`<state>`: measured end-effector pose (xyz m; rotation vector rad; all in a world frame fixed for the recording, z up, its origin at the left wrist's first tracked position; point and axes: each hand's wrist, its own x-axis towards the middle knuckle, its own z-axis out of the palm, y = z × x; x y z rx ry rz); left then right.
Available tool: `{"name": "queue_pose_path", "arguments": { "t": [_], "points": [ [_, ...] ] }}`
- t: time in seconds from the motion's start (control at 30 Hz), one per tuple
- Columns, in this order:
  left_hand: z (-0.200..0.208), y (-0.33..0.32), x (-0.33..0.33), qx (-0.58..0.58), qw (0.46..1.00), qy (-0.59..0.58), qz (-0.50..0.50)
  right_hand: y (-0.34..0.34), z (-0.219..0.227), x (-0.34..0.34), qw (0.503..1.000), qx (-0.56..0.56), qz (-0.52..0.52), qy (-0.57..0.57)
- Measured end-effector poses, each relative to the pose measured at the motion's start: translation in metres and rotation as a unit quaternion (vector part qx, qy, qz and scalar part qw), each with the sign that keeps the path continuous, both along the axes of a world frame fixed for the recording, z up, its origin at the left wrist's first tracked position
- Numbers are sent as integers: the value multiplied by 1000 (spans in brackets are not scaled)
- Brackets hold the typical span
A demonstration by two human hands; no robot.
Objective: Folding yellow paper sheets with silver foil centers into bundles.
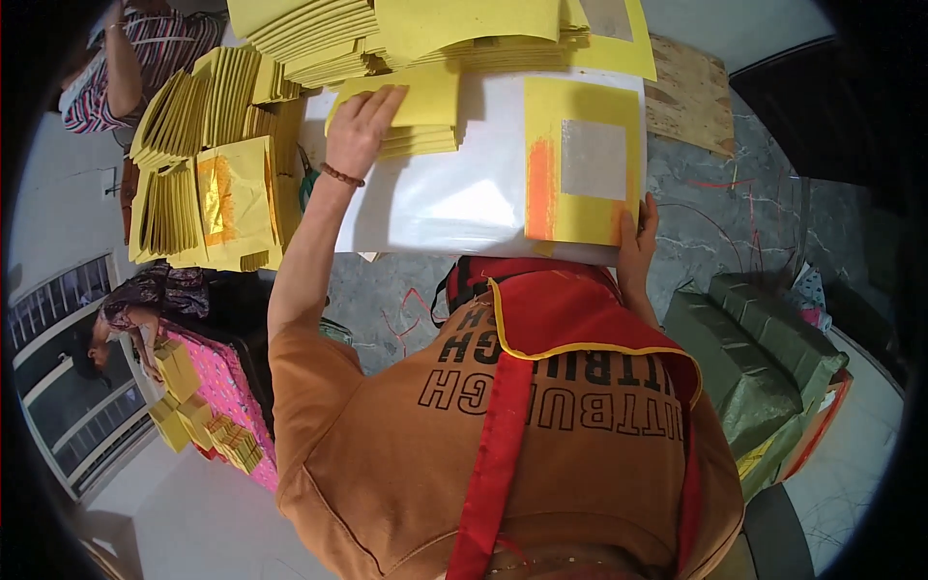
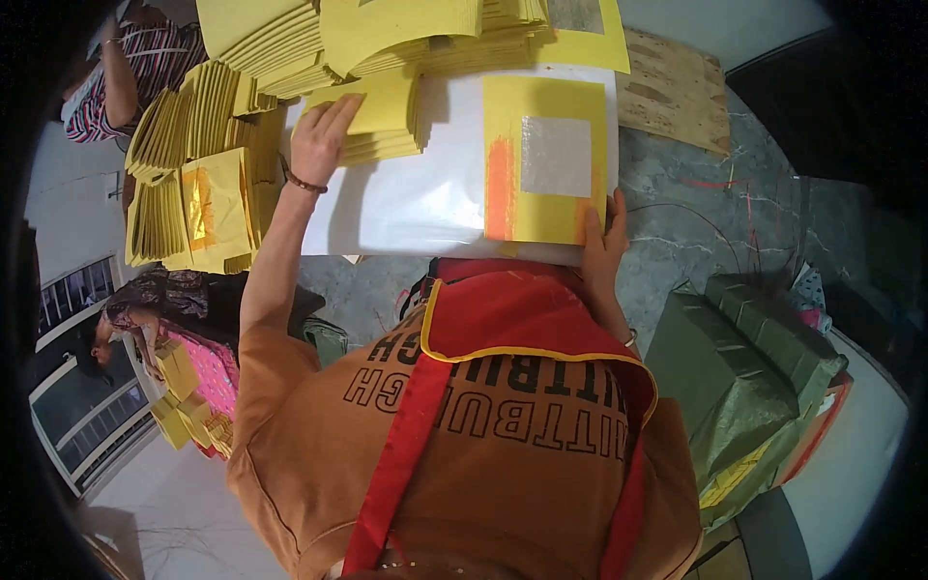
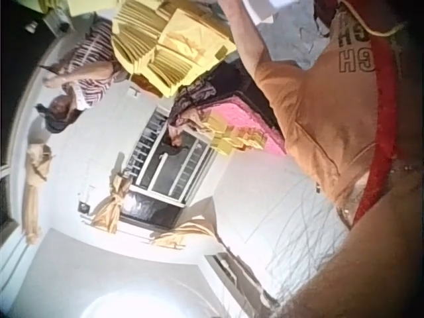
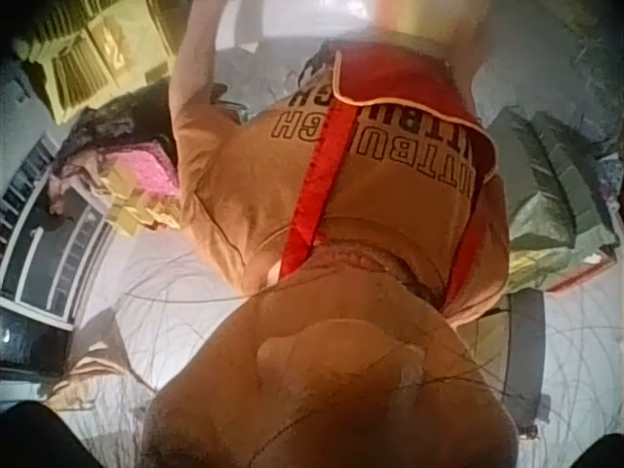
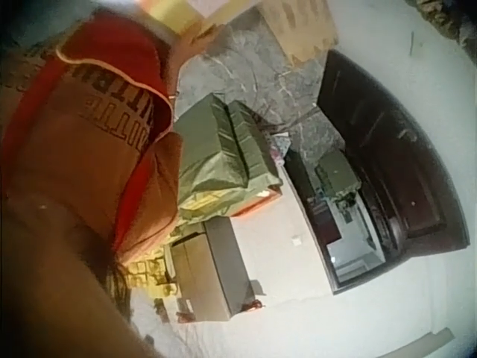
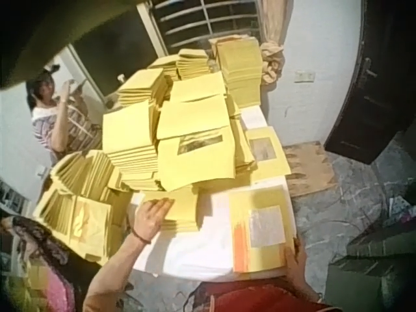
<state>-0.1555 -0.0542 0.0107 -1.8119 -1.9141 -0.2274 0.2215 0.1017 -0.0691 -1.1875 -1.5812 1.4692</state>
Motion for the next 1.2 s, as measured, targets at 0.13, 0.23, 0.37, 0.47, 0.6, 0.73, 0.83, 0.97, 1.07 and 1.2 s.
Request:
{"name": "queue_pose_path", "arguments": {
  "t": [0.13, 0.23, 0.37, 0.47, 0.6, 0.73, 0.83, 0.97, 1.07, 1.2],
  "points": [
    [-26, -6, -5, -45, 997, -24, 49, 4, -7, 1, 1000, 30, -1, -3],
    [-28, -9, -1, -53, 996, -13, 76, 6, -9, 4, 1000, 1, 21, 6],
    [-33, -12, -5, -104, 986, -49, 117, 6, -8, 1, 1000, 0, 11, -16],
    [-42, -13, 8, -138, 971, -129, 147, 6, -9, 1, 999, 19, 4, -32],
    [-60, -20, 21, -134, 970, -101, 176, 7, -8, 1, 1000, 11, 2, -27],
    [-69, -17, 28, -138, 962, -141, 190, 5, -7, -2, 999, 19, -4, -25],
    [-63, -15, 26, -142, 966, -126, 174, 7, -7, -2, 1000, 9, -8, 7],
    [-48, -15, 20, -182, 966, -82, 162, 13, -3, 2, 999, -28, -5, 45],
    [-45, -16, 17, -210, 961, -66, 166, 18, 2, 5, 995, -79, -14, 51],
    [-42, -16, 20, -206, 959, -82, 175, 23, 11, 6, 990, -130, -2, 58]
  ]
}}
